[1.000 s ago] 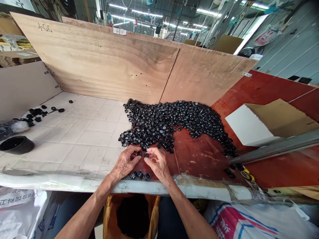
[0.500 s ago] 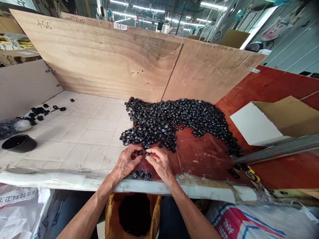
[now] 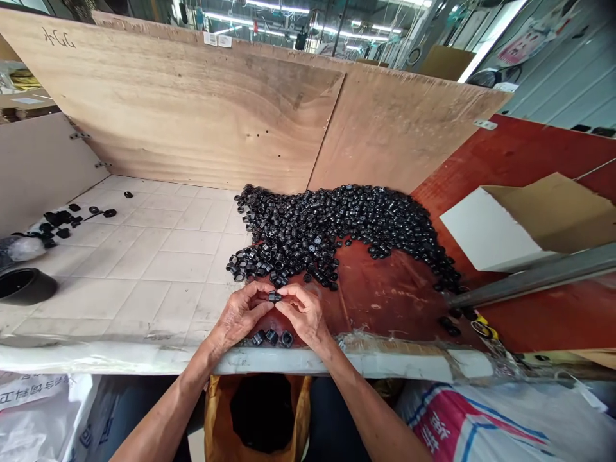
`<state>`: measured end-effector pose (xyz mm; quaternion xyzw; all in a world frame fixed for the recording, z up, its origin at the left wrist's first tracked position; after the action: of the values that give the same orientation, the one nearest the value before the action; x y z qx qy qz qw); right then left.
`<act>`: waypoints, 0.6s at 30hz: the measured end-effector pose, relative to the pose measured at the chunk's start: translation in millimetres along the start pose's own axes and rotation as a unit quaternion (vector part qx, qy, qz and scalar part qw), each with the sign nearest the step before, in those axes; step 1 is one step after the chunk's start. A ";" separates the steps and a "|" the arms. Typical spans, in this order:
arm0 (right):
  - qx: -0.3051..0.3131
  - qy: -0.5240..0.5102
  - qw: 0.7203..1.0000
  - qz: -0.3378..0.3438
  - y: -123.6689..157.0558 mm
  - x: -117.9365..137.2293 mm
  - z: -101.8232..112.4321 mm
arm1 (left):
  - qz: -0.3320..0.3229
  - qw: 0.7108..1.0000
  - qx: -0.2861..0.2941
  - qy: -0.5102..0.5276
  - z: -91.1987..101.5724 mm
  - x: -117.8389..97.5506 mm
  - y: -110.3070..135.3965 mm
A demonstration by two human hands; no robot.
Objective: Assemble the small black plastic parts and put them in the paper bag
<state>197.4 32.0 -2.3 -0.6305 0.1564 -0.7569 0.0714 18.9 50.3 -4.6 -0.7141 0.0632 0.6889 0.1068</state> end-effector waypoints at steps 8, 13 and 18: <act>-0.001 0.003 1.000 -0.008 -0.2 -7.8 -1.0 | -0.010 0.997 0.000 -0.073 -0.1 -1.8 2.8; 0.008 0.052 0.999 -0.004 -0.2 -10.4 -4.6 | -0.055 0.995 0.002 -0.084 0.7 -2.9 2.1; -0.024 0.117 0.990 0.069 -0.6 2.1 -4.7 | -0.072 0.992 0.002 -0.101 1.5 -2.7 1.8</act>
<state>192.5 32.6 -0.8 -0.5268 0.2253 -0.8147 0.0894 16.9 48.8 -2.1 -0.6433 0.0020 0.7479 0.1638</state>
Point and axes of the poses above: each hand's wrist, its own y-axis away from the middle knuckle, its own z-axis out of the back of the hand, x = y × z, the point moved 4 cm from there along -y, towards the middle knuckle, and after that the axes turned 8 degrees about -x, right-handed, at the moved point
